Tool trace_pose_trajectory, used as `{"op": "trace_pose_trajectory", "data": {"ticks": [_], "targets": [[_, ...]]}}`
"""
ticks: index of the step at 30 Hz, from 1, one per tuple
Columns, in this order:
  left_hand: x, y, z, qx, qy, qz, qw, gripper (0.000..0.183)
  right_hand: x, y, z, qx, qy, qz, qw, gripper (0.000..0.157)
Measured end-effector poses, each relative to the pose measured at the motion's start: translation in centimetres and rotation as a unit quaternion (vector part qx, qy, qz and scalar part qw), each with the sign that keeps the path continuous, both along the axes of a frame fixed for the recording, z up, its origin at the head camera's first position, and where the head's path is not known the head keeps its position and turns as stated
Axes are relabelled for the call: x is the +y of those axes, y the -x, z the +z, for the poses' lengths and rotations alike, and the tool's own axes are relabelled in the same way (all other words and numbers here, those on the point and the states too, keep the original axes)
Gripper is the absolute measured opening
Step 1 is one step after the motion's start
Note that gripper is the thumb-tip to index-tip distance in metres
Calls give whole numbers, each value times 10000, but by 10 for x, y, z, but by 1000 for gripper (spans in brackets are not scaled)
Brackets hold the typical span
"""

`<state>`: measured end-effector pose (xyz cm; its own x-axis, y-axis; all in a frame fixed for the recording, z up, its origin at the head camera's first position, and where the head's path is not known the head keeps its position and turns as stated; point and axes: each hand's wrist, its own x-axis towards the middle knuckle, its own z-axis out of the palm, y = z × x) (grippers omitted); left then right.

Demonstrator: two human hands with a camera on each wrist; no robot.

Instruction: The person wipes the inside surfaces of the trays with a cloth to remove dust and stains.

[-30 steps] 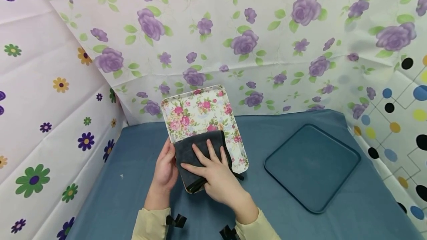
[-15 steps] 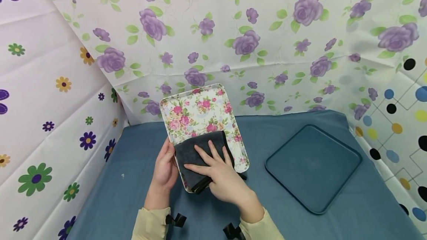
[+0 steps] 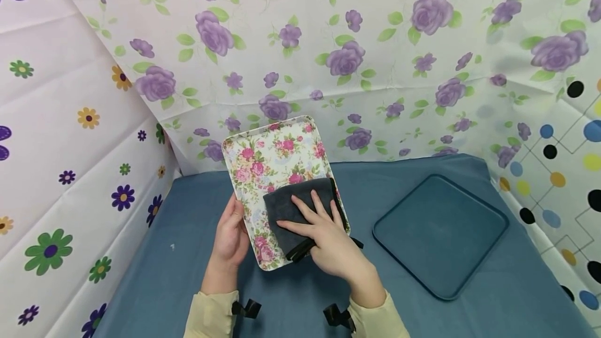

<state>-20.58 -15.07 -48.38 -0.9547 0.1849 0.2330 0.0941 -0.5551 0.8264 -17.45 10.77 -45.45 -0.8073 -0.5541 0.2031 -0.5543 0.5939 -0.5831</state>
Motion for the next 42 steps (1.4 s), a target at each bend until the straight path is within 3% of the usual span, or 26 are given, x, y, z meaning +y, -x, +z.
{"op": "trace_pose_trajectory", "data": {"ticks": [9,24,30,42], "targets": [[-4,2,-1,54,162,-3,9999,67,3,0,3,13,35,-62,10000,109],[-2,-1,0,9,-90,-77,9999,64,-4,-5,5,-187,-63,-47,9998,108],[-1,0,1,-44,-290,-46,9996,63,-13,-8,4,-213,-174,133,9995,108],[-2,4,-1,-19,-152,209,9997,66,-31,-16,2,-160,-428,599,9972,106]]}}
